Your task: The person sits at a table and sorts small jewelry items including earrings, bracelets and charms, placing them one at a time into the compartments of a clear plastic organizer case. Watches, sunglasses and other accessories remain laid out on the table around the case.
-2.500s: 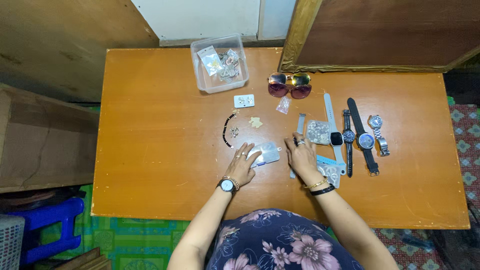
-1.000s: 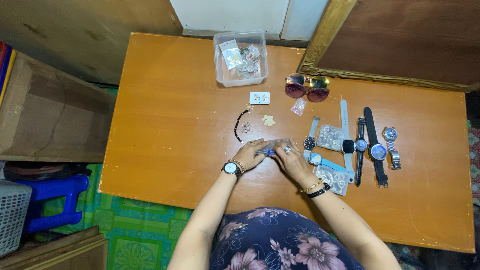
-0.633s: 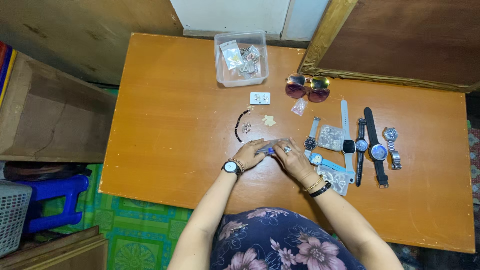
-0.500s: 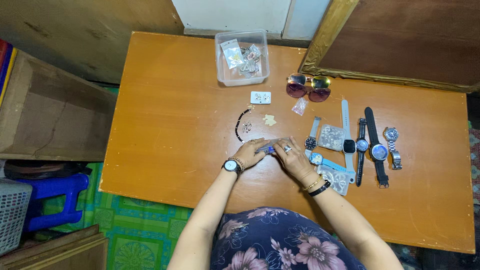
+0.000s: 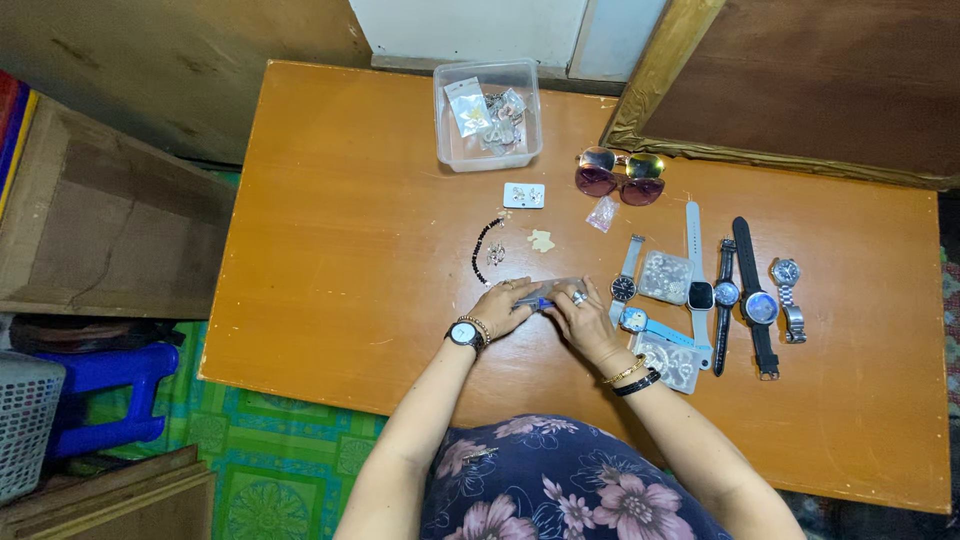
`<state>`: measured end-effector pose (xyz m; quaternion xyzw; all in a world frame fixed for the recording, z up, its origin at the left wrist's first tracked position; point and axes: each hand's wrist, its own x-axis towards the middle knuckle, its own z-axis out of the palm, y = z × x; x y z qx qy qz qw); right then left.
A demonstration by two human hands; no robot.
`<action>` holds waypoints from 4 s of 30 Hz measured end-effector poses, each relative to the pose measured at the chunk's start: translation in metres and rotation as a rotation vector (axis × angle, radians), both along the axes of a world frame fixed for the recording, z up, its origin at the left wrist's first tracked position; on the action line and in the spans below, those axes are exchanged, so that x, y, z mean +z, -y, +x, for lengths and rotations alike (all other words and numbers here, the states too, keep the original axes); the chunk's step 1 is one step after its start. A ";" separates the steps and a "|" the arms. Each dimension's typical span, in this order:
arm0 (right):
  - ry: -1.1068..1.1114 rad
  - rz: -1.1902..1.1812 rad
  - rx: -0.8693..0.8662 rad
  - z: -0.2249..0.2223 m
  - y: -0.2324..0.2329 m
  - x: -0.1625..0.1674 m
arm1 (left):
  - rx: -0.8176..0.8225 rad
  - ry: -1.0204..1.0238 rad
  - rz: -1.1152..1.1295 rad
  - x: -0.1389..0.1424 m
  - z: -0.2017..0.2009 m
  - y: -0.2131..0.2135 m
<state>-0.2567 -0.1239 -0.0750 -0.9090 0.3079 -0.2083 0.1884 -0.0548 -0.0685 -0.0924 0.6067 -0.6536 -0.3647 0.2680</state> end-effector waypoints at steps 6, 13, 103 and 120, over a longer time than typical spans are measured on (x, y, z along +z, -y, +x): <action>0.000 -0.145 0.033 -0.002 -0.001 0.001 | 0.003 -0.009 -0.011 0.002 0.000 0.002; 0.011 -0.113 0.113 -0.008 0.000 0.005 | 0.005 -0.025 -0.017 0.002 0.003 -0.001; -0.299 0.493 -0.333 -0.033 0.002 0.022 | 0.566 0.135 0.124 -0.004 -0.033 -0.014; -0.167 0.579 -0.320 -0.026 0.004 0.021 | 0.459 0.208 0.113 -0.011 -0.047 -0.067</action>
